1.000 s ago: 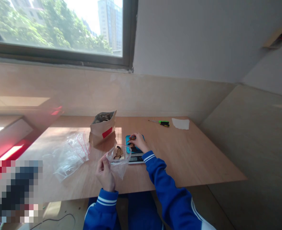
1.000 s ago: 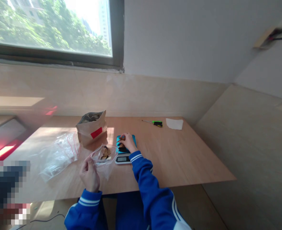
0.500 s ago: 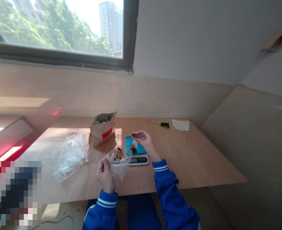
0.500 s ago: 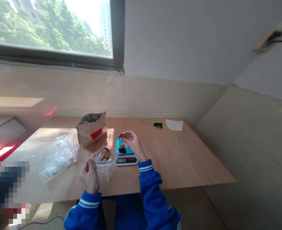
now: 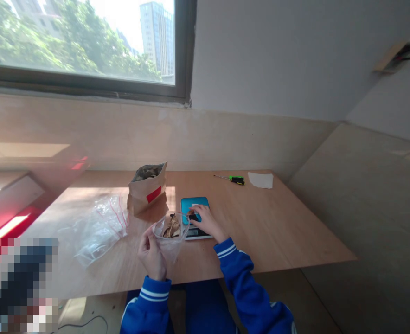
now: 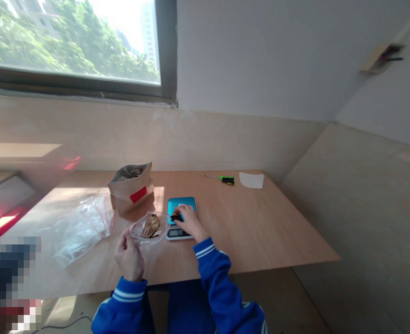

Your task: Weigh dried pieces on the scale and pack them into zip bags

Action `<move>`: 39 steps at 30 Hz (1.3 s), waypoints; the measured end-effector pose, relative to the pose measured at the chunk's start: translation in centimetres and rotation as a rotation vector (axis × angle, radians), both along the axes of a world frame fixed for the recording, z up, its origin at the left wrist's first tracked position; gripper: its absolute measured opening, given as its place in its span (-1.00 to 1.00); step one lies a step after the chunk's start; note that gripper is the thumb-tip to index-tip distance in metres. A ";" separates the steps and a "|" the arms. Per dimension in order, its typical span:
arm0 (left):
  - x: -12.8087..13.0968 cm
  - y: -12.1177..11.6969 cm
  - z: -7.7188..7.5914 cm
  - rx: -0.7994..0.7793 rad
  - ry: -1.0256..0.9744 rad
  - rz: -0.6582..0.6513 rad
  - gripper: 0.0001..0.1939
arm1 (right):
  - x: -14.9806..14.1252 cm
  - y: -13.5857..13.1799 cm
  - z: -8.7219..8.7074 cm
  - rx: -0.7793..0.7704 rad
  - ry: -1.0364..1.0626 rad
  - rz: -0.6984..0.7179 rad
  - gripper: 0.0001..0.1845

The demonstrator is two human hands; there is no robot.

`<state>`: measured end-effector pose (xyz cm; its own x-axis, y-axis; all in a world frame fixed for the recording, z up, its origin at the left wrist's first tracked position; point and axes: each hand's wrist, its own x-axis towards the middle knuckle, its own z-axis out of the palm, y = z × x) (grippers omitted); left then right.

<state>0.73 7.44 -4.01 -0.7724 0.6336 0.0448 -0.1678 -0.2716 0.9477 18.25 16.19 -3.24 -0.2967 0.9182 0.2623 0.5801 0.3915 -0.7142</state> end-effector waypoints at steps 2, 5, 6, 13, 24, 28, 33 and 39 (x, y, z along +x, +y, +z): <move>0.0 -0.1 0.0 -0.001 0.007 -0.009 -0.65 | -0.2 -0.1 -0.8 0.004 -0.031 -0.016 -0.58; 0.0 -0.3 -0.1 0.002 0.006 -0.013 -0.65 | -0.1 0.0 -1.2 0.018 -0.055 -0.037 -0.63; 0.0 -0.3 -0.1 0.003 0.005 -0.012 -0.64 | 0.0 0.1 -1.3 0.024 -0.057 -0.041 -0.64; 0.3 -0.2 -0.1 0.001 0.016 -0.018 -0.61 | 0.0 0.1 -1.3 0.039 -0.047 -0.128 -0.86; 0.5 -0.2 0.0 -0.007 0.027 -0.029 -0.64 | -0.5 0.1 3.0 0.044 0.295 -0.260 -0.78; 0.6 -0.3 -0.1 -0.012 0.038 -0.051 -0.63 | -2.1 -1.8 6.6 0.022 0.526 -0.124 -0.75; 0.9 -0.4 0.2 -0.015 0.057 -0.069 -0.62 | -4.2 -4.7 9.5 0.082 0.146 0.114 -0.89; 0.7 -0.2 0.0 0.010 0.014 -0.040 -0.63 | -3.3 -5.2 9.4 0.067 0.164 0.142 -0.75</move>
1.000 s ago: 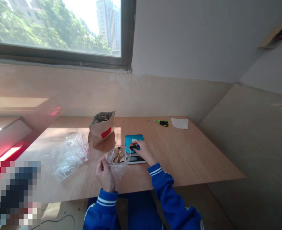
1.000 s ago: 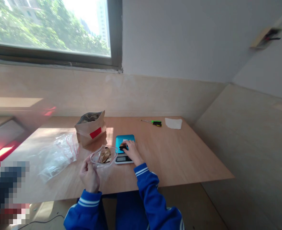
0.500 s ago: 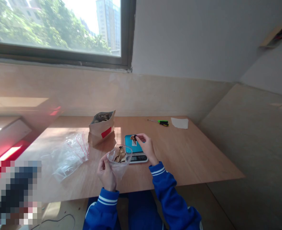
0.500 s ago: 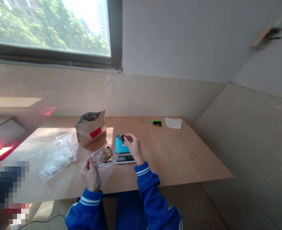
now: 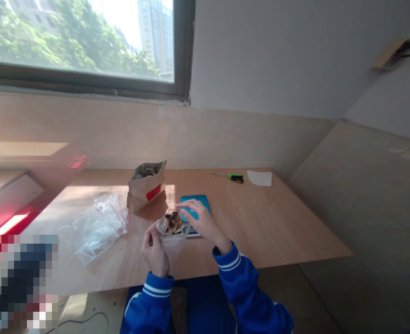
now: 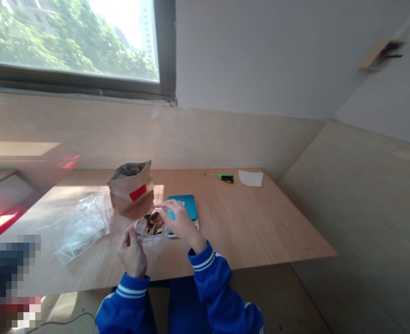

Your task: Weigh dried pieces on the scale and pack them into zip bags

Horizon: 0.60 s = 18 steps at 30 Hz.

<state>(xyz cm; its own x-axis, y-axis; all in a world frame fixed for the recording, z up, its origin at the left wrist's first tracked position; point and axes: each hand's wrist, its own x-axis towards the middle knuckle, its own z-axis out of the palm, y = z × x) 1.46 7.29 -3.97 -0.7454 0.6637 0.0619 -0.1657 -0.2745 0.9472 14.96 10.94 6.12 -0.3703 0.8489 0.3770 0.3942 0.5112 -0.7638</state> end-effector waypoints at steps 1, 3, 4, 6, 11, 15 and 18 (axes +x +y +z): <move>0.0 0.1 0.0 0.007 -0.010 0.007 -0.63 | 0.3 -0.1 -0.5 -0.014 0.018 -0.017 -0.74; 0.0 0.2 0.0 0.022 -0.032 0.024 -0.63 | 0.8 -0.4 -1.7 -0.069 0.057 -0.049 -0.71; 0.1 0.3 0.1 0.029 -0.043 0.033 -0.62 | 0.9 -0.7 -2.4 -0.120 0.083 -0.066 -0.61; 0.2 0.4 0.3 0.041 -0.063 0.047 -0.61 | 0.9 -1.7 -3.7 -0.273 0.149 -0.069 -0.24; 0.9 -0.4 1.6 0.081 0.024 -0.083 -0.63 | -0.8 -3.8 -4.6 -0.430 0.407 0.005 0.00; 0.6 -1.5 3.2 0.163 0.208 -0.461 -0.64 | -1.2 -4.1 -4.0 -0.282 0.554 -0.003 -0.27; -0.5 -1.8 3.9 0.171 0.182 -0.482 -0.57 | 0.0 -4.0 -3.6 -0.294 0.581 -0.012 -0.35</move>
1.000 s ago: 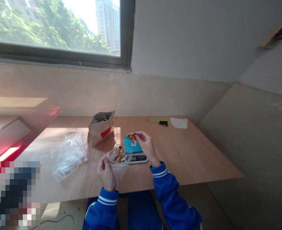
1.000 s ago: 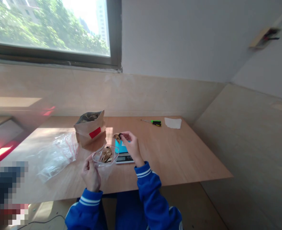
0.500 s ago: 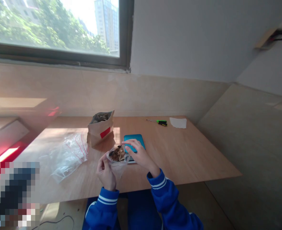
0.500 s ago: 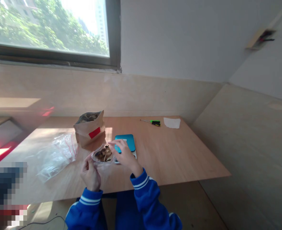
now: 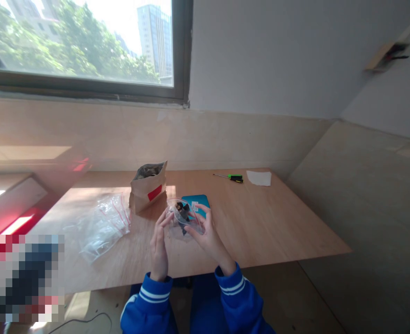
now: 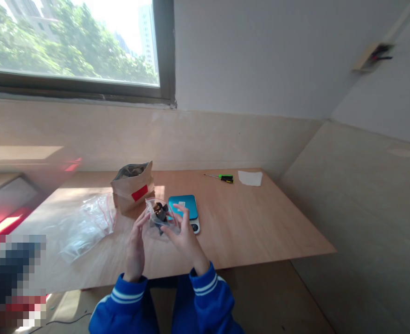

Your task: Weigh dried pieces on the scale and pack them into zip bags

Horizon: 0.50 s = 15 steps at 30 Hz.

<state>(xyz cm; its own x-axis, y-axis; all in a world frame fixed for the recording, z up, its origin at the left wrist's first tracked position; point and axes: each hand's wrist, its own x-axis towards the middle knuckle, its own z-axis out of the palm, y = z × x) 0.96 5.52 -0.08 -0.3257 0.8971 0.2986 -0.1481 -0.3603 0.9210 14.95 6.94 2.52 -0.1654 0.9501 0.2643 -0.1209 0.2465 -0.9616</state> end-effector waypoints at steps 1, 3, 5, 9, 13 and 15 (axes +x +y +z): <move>-0.4 0.1 0.1 -0.018 -0.026 0.016 -0.57 | 0.5 0.0 0.2 -0.024 -0.006 0.005 -0.36; -1.1 0.3 0.3 -0.079 -0.090 0.003 -0.56 | 1.5 -0.1 0.8 -0.060 -0.051 0.033 -0.47; -1.5 0.6 0.4 -0.167 -0.145 -0.090 -0.55 | 2.2 -0.2 1.6 -0.055 -0.116 0.069 -0.60; -1.1 1.2 0.3 -0.271 -0.210 -0.184 -0.57 | 2.7 -0.1 1.7 -0.043 -0.107 0.075 -0.63; -0.3 1.3 0.4 -0.257 -0.349 -0.144 -0.40 | 2.3 0.2 -0.1 -0.130 0.061 -0.089 -0.64; -0.2 1.2 0.5 -0.232 -0.406 -0.214 -0.32 | 2.0 0.4 -0.9 -0.151 0.145 -0.223 -0.62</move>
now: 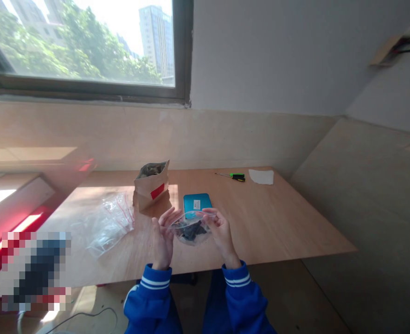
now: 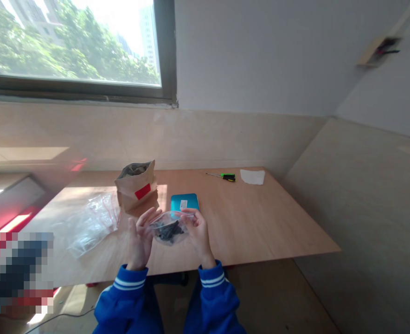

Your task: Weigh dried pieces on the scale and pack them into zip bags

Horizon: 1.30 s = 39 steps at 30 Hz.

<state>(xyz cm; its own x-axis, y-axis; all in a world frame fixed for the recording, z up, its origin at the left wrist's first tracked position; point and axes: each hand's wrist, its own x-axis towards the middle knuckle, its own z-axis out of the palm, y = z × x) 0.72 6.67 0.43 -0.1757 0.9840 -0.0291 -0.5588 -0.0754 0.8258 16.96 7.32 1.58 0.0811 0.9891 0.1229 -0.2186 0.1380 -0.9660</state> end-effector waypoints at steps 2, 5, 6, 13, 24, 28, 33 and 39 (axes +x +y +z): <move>0.1 -0.2 0.0 0.027 0.022 -0.068 -0.36 | -0.3 0.1 -0.4 -0.005 0.065 -0.137 -0.60; 0.8 -0.6 -0.3 0.033 0.075 -0.093 -0.48 | -1.2 0.1 -0.7 -0.012 0.136 -0.237 -0.52; 1.1 -0.7 -0.4 0.027 0.064 -0.068 -0.50 | -1.6 0.0 -0.7 -0.018 0.152 -0.240 -0.49; 1.6 -0.5 -1.1 -0.041 0.093 0.202 -0.51 | -2.7 -0.8 -1.4 -0.018 -0.083 -0.212 -0.34; -3.5 -0.1 2.8 0.428 0.959 0.194 -0.71 | 0.3 -0.9 1.7 0.185 -0.395 -0.149 -0.47; -1.8 -0.4 4.4 0.400 0.875 0.157 -0.73 | 0.4 -1.4 3.2 0.236 -0.400 -0.140 -0.55; -0.3 -1.0 4.7 0.136 0.485 0.430 -0.64 | 0.6 -1.8 4.3 0.210 -0.345 -0.340 -0.49; 0.8 -1.2 4.7 0.089 0.440 0.461 -0.60 | -0.1 -1.1 3.3 0.199 -0.264 -0.315 -0.62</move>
